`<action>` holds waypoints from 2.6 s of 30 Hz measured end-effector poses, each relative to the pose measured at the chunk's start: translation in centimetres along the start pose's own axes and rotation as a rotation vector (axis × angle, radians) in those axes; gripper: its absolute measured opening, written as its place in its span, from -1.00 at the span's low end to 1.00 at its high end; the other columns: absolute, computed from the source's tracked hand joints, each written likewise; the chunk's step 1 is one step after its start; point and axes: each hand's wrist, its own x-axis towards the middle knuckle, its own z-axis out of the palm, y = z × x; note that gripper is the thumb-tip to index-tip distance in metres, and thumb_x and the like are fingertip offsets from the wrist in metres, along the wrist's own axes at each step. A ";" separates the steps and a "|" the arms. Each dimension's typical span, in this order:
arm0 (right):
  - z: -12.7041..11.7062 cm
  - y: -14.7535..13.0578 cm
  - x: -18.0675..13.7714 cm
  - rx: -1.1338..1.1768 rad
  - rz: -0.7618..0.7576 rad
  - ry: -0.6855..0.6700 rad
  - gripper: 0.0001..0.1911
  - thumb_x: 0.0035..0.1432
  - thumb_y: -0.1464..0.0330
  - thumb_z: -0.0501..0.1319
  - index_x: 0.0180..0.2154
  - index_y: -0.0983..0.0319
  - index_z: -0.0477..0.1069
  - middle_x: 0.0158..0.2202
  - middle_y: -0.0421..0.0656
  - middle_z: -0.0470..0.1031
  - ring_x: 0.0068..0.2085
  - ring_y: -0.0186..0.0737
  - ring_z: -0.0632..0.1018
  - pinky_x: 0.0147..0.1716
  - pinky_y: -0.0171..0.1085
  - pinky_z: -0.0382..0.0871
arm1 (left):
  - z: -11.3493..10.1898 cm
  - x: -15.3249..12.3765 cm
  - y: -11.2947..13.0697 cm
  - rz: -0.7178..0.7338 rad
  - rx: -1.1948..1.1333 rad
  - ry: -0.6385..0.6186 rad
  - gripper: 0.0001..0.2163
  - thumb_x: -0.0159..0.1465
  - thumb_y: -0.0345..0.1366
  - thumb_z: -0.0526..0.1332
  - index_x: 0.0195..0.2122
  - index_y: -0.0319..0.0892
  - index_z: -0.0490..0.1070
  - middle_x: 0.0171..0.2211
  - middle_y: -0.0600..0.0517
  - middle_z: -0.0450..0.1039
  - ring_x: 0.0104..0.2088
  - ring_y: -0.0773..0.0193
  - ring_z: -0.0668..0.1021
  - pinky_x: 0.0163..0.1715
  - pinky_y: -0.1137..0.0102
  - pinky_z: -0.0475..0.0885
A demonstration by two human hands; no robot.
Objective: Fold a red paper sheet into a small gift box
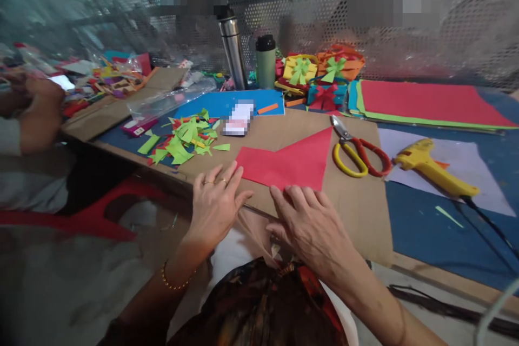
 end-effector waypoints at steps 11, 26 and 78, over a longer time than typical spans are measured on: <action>-0.5 -0.4 0.2 -0.027 0.011 -0.007 -0.51 0.48 0.11 0.01 0.20 0.31 0.35 -0.10 0.04 0.50 -0.20 -0.02 0.40 -0.22 -0.12 0.20 | 2.5 -0.9 -1.9 0.084 -0.028 0.143 -0.38 0.48 0.13 -0.04 0.41 -0.15 0.24 0.37 -0.14 0.33 0.41 -0.22 0.28 0.39 -0.19 0.11; -0.3 -0.1 0.1 -0.068 -0.059 0.022 -0.50 0.50 0.14 -0.04 0.18 0.36 0.36 -0.18 0.01 0.46 -0.22 -0.04 0.38 -0.23 -0.13 0.19 | 3.3 -1.7 2.5 0.288 -0.097 0.376 -0.38 0.47 0.15 -0.05 0.22 -0.28 0.43 0.16 -0.15 0.56 0.23 -0.04 0.50 0.38 -0.04 0.16; -4.1 0.3 -4.7 -0.078 0.225 -0.138 -0.60 0.45 0.13 0.13 0.08 0.28 0.44 -0.18 -0.04 0.51 -0.21 -0.11 0.46 -0.24 -0.17 0.36 | 3.5 1.1 0.0 0.530 -0.263 0.346 -0.50 0.40 0.06 0.20 0.16 -0.25 0.49 0.09 -0.28 0.55 0.08 -0.14 0.56 0.05 -0.01 0.47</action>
